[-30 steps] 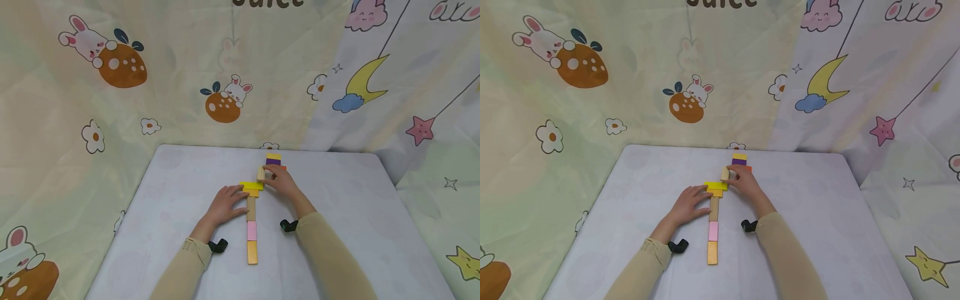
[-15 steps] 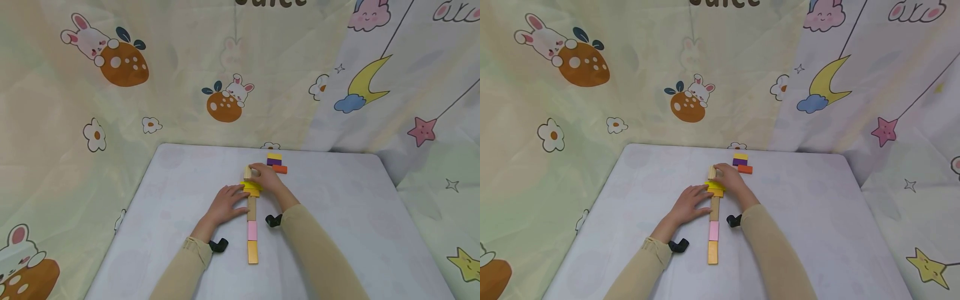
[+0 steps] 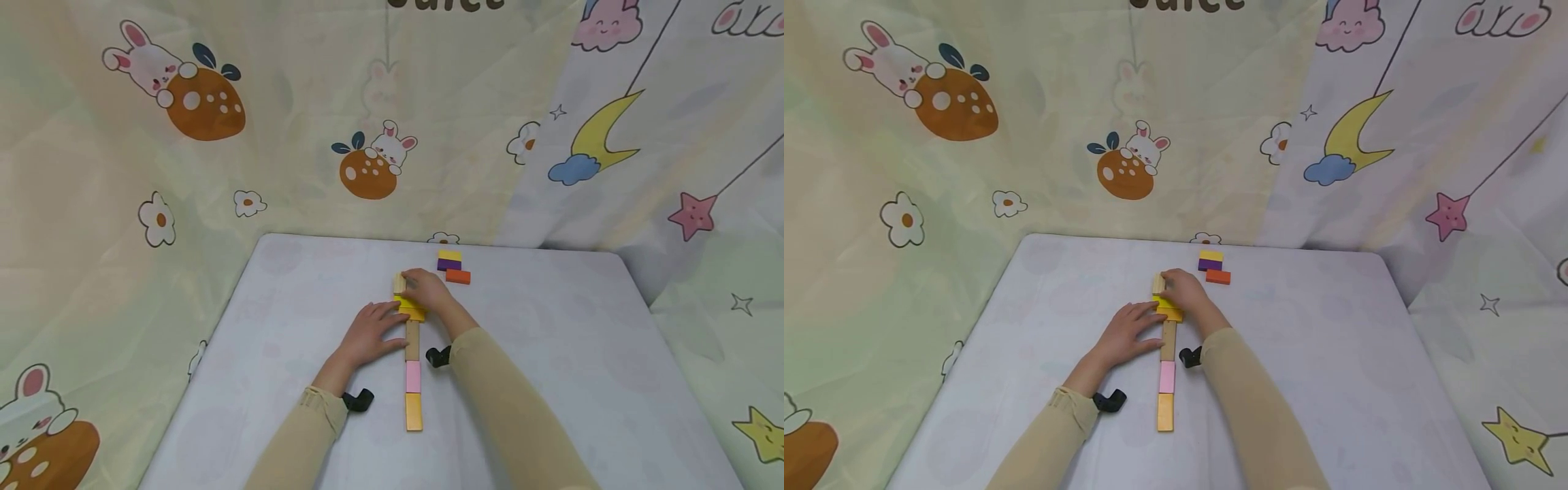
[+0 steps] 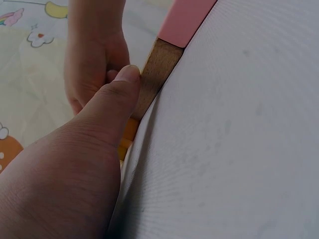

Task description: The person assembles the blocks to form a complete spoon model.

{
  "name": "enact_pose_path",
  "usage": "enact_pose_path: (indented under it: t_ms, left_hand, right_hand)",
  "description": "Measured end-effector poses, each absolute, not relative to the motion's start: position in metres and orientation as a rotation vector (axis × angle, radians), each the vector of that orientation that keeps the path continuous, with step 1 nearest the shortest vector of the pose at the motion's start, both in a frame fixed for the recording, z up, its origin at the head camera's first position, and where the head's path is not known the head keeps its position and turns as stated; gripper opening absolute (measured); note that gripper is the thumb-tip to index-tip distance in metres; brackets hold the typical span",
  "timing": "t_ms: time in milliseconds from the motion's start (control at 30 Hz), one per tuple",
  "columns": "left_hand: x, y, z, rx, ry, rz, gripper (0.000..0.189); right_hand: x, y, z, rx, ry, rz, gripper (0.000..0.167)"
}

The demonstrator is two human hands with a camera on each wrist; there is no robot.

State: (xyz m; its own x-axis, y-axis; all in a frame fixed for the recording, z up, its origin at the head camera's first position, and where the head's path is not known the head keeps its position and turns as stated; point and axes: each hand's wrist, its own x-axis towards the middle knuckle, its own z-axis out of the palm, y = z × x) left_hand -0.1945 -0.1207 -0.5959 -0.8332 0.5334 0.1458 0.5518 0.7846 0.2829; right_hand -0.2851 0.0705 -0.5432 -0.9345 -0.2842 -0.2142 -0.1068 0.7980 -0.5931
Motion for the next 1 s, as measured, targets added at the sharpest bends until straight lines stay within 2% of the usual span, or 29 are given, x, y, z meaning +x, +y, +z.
enact_pose_path:
  t_ms: [633,1000]
  left_hand:
    - [-0.1964,-0.1199,-0.5987,-0.886,-2.898,-0.472,0.062]
    - [-0.1963,-0.12,-0.5988,-0.887,-2.894,-0.474,0.062]
  right_hand:
    - [-0.2807,0.0654,-0.5403,-0.271,2.71,-0.824,0.038]
    - [-0.2806,0.0612,-0.5451,-0.251,2.755,-0.787,0.037]
